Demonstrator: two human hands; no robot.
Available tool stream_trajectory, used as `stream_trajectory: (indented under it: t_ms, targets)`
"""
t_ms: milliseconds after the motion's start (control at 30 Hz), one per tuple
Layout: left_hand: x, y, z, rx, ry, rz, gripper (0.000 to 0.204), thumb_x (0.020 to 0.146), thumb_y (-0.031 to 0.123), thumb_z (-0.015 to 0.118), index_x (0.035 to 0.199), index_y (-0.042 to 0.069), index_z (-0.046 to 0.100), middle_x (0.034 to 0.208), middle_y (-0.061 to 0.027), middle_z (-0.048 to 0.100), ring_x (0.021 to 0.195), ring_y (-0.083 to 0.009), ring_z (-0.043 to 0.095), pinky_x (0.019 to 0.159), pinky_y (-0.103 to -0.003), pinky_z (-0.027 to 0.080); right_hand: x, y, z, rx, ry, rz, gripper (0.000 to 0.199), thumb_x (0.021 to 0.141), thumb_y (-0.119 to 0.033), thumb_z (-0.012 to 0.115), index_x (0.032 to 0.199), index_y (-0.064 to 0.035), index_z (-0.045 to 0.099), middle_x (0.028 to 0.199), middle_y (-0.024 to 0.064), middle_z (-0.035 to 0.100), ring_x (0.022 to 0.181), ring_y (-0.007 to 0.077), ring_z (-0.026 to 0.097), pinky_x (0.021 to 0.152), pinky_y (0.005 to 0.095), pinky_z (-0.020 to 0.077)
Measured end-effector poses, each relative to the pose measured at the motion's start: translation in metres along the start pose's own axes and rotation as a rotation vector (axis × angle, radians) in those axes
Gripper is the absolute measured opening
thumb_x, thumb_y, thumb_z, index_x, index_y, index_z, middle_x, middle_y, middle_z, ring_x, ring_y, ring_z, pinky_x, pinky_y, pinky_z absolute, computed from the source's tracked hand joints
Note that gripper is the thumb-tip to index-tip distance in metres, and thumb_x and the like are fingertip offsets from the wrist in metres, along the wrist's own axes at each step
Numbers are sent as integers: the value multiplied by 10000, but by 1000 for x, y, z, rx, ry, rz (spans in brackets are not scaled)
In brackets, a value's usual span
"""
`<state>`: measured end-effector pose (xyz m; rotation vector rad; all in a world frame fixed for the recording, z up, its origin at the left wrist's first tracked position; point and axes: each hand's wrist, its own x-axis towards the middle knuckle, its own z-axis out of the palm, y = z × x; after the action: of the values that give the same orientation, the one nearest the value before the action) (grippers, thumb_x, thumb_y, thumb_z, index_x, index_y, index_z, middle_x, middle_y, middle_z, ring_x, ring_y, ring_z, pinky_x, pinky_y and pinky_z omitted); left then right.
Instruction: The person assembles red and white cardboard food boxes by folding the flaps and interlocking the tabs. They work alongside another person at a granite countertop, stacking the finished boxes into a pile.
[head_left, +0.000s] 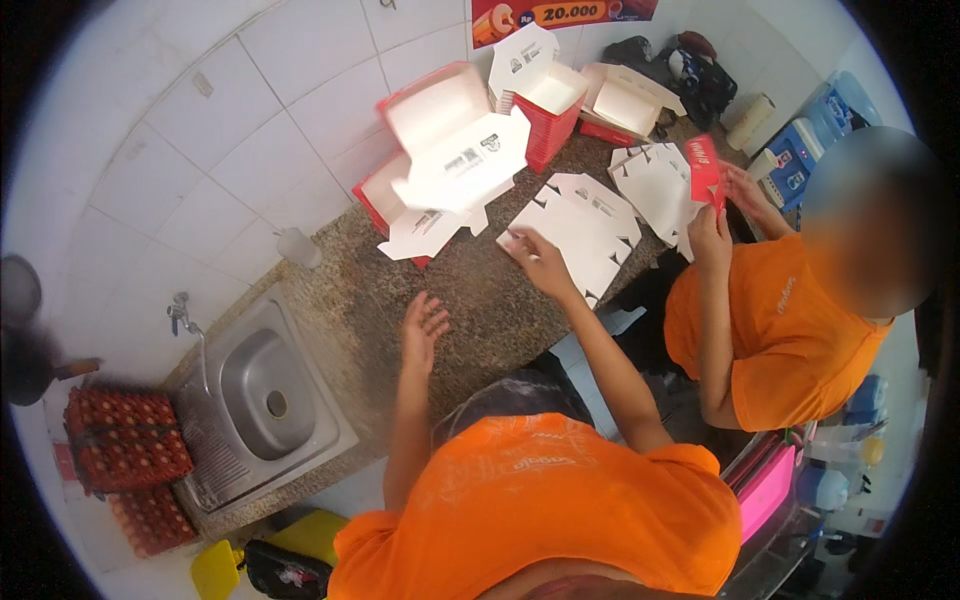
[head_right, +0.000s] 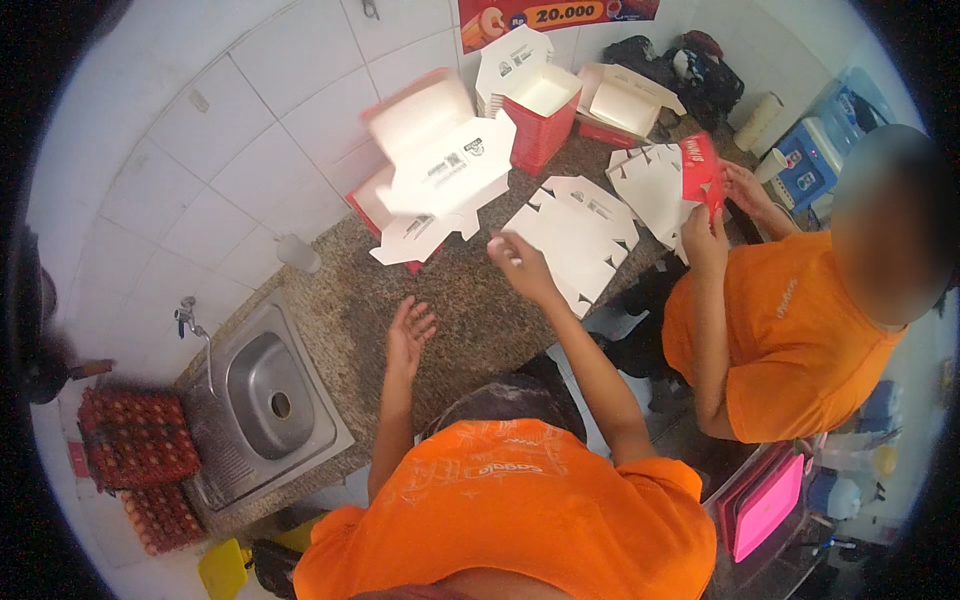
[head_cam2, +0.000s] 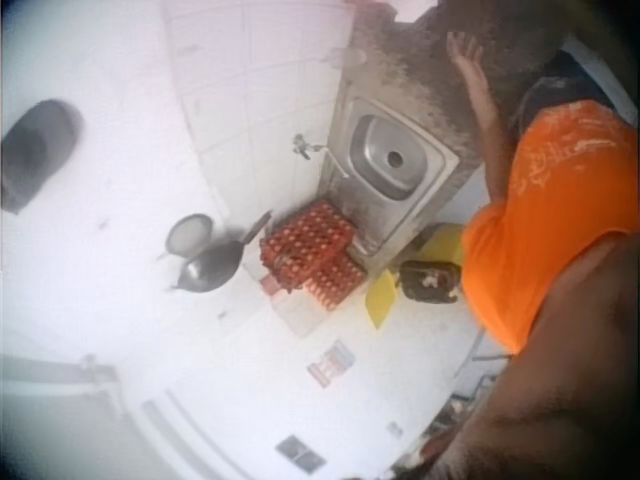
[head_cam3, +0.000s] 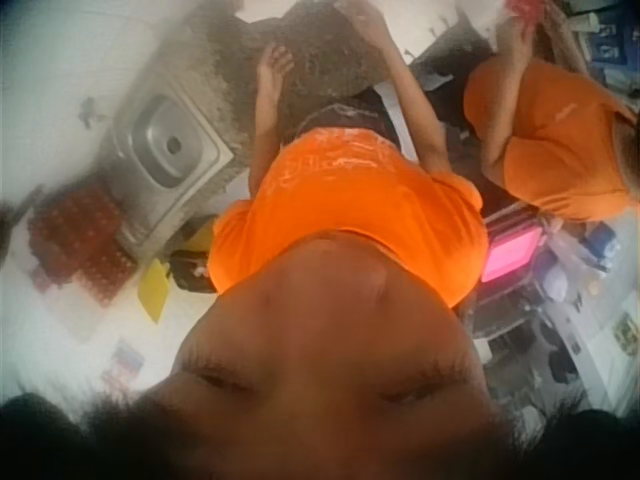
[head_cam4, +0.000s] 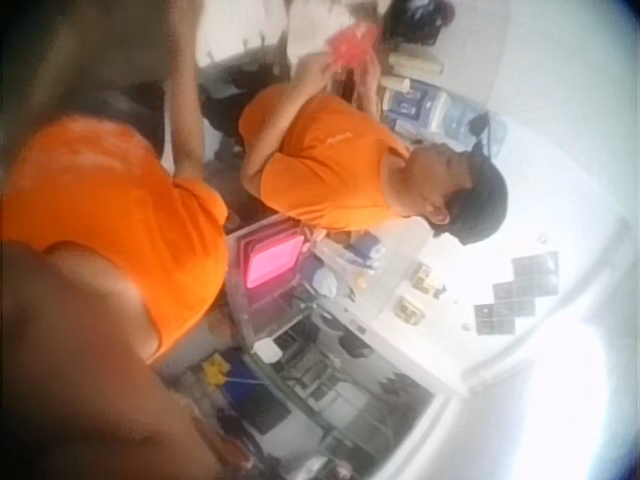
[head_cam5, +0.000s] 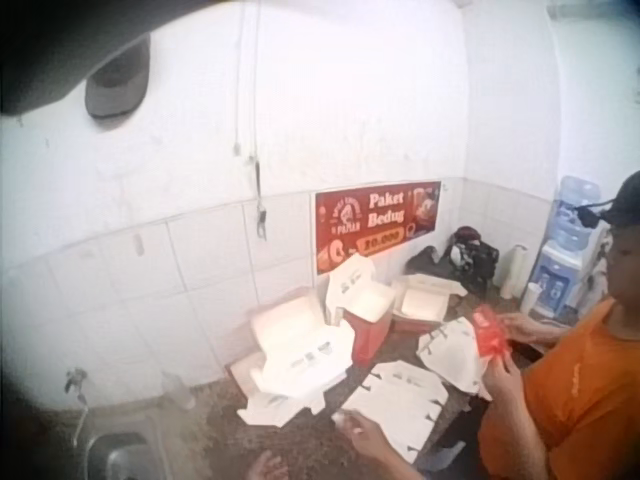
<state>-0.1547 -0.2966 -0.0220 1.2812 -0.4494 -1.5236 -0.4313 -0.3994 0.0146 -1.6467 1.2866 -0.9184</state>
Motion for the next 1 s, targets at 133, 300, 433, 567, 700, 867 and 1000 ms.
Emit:
stream_trajectory:
  t_ms: [133, 300, 433, 567, 700, 867, 1000]
  targets:
    - [-18, -19, -19, 127, -49, -15, 530, 1060, 391, 521, 1491, 85, 476, 1362, -119, 601, 1175, -256, 623, 971, -408, 504, -42, 98, -2, -868, 117, -2, 575, 878, -418, 764, 1358, -142, 608, 1262, 168, 678, 1111, 368, 660, 971, 473, 515]
    - [-39, -32, -22, 167, -14, -85, 476, 1055, 366, 541, 1441, 86, 537, 1305, -108, 643, 1150, -228, 631, 963, -395, 507, -53, 143, -31, -743, 19, 274, 681, 758, -428, 864, 1341, -147, 652, 1275, 177, 688, 1138, 400, 662, 1001, 451, 516]
    - [-42, -37, -14, 182, -48, -113, 467, 1054, 370, 545, 1429, 92, 554, 1291, -102, 652, 1132, -223, 638, 961, -391, 504, -35, 144, -65, -498, -70, 275, 700, 728, -384, 908, 1337, -129, 678, 1228, 155, 726, 1114, 309, 700, 953, 393, 548]
    - [-40, -31, -2, 178, -84, -94, 486, 1036, 368, 584, 1412, 60, 566, 1264, -107, 663, 1087, -204, 646, 903, -347, 512, -21, 130, -90, -190, -161, 358, 311, 882, -228, 798, 1150, -73, 769, 1018, 122, 785, 842, 214, 748, 727, 372, 568]
    - [-37, -25, 9, 195, -161, -55, 497, 1031, 377, 598, 1416, 64, 562, 1274, -115, 658, 1089, -205, 644, 890, -334, 516, -33, 66, -80, -650, 612, -142, 144, 919, -153, 703, 1002, -68, 785, 860, 193, 731, 697, 342, 693, 630, 432, 535]
    - [-48, -10, 39, 47, -351, 51, 576, 1003, 292, 658, 1487, 50, 461, 1333, -136, 610, 1118, -238, 631, 888, -348, 525, -101, 1, -6, -632, 501, -288, 190, 851, -89, 670, 986, -151, 787, 815, 75, 722, 740, 294, 687, 675, 440, 536]
    - [-23, -27, 57, 36, -139, 64, 612, 961, 102, 707, 1473, -53, 410, 1402, -195, 543, 1286, -281, 561, 1034, -443, 505, -128, -22, 45, -246, 101, -409, 128, 861, -111, 717, 979, -105, 767, 976, 89, 769, 926, 270, 728, 910, 428, 526]
